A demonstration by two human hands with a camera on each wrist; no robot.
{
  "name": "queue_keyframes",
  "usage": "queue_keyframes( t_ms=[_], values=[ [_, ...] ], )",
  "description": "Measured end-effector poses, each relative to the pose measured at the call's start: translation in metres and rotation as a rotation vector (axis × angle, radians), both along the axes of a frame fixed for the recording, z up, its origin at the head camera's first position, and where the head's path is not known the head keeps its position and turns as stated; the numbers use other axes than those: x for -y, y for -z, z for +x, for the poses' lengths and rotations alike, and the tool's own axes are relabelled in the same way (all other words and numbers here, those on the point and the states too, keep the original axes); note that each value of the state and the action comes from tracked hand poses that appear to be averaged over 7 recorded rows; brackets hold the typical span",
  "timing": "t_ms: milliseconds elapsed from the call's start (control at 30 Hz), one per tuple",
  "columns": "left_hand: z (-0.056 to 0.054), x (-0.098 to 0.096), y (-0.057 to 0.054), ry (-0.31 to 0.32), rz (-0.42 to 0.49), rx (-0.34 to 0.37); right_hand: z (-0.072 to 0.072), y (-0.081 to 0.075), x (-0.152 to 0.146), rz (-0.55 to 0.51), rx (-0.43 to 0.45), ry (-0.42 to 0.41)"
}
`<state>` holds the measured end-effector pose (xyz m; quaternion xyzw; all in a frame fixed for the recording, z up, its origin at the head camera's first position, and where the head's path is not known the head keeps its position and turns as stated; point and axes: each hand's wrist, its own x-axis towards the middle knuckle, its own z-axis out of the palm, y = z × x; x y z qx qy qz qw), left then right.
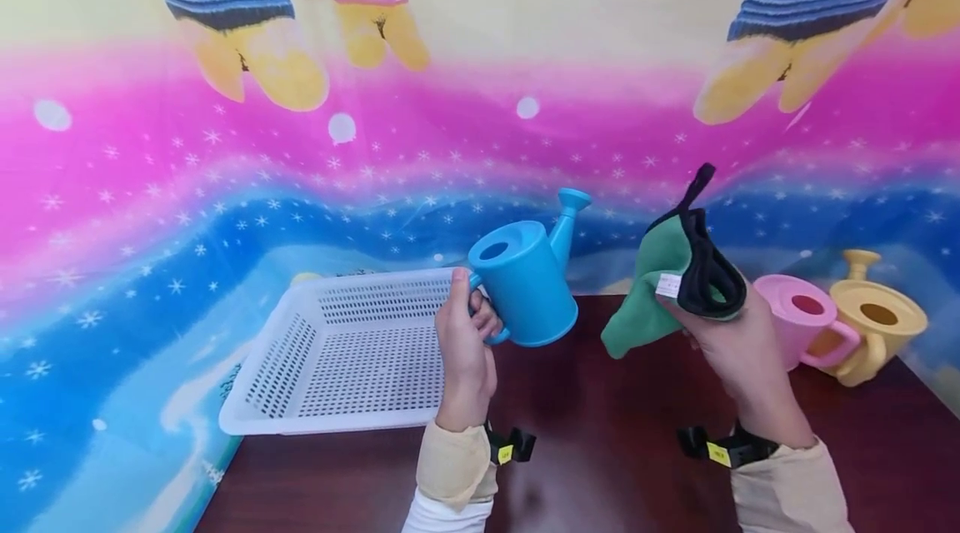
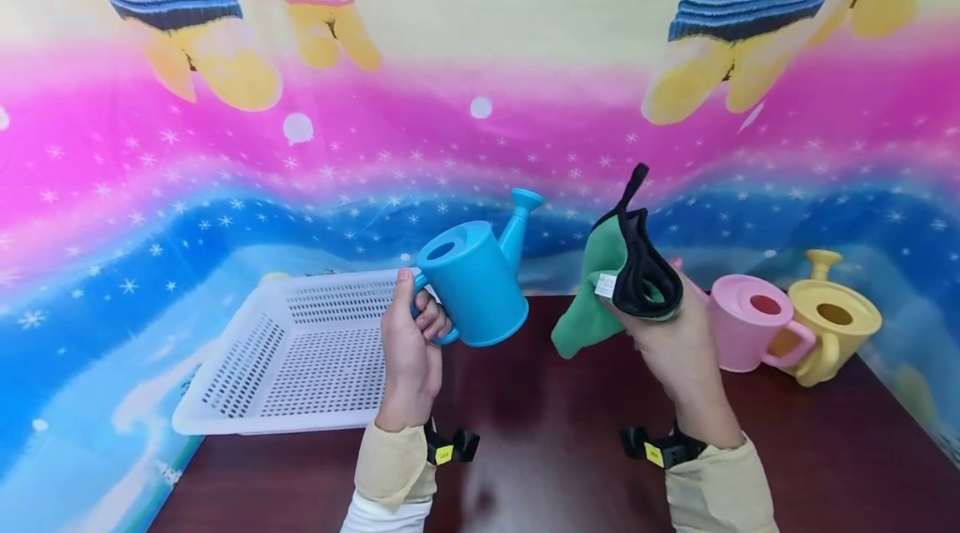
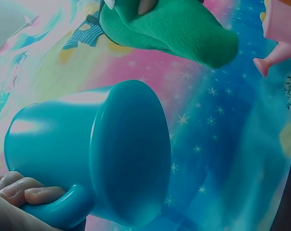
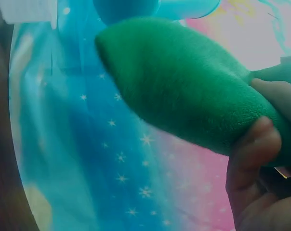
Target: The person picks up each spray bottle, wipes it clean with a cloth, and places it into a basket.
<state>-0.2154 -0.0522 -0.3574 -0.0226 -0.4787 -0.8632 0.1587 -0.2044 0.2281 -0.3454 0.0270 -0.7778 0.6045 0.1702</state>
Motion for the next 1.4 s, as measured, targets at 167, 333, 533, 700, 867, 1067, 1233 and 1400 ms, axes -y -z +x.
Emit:
queue_keyframes(
  t_ms=[167, 333, 533, 700, 867, 1067, 1233, 1400],
  values=[
    [0.001, -0.002, 0.003, 0.007, 0.005, 0.014, -0.004, 0.007, 0.003, -0.241, -0.091, -0.111],
    [0.000, 0.000, 0.003, -0.005, 0.006, 0.022, -0.003, 0.006, 0.004, -0.285, -0.071, -0.066],
    [-0.002, 0.003, 0.002, -0.020, -0.012, 0.021, 0.000, 0.003, 0.008, -0.304, -0.128, -0.097],
    [-0.002, 0.004, 0.002, -0.018, -0.003, 0.016, -0.001, 0.002, 0.015, -0.116, -0.285, -0.159],
    [-0.002, 0.004, 0.002, -0.021, -0.002, 0.015, -0.002, 0.005, 0.017, 0.205, -0.464, -0.139],
    [-0.002, 0.004, 0.001, -0.023, 0.002, 0.021, 0.002, 0.009, 0.011, 0.216, -0.360, -0.414],
    [-0.003, 0.007, 0.003, -0.040, 0.013, 0.032, 0.005, 0.017, 0.008, -0.008, -0.372, -0.622],
    [-0.005, 0.010, 0.008, -0.096, -0.003, 0.010, 0.002, 0.020, 0.018, -0.072, -0.332, -0.290]
  ],
)
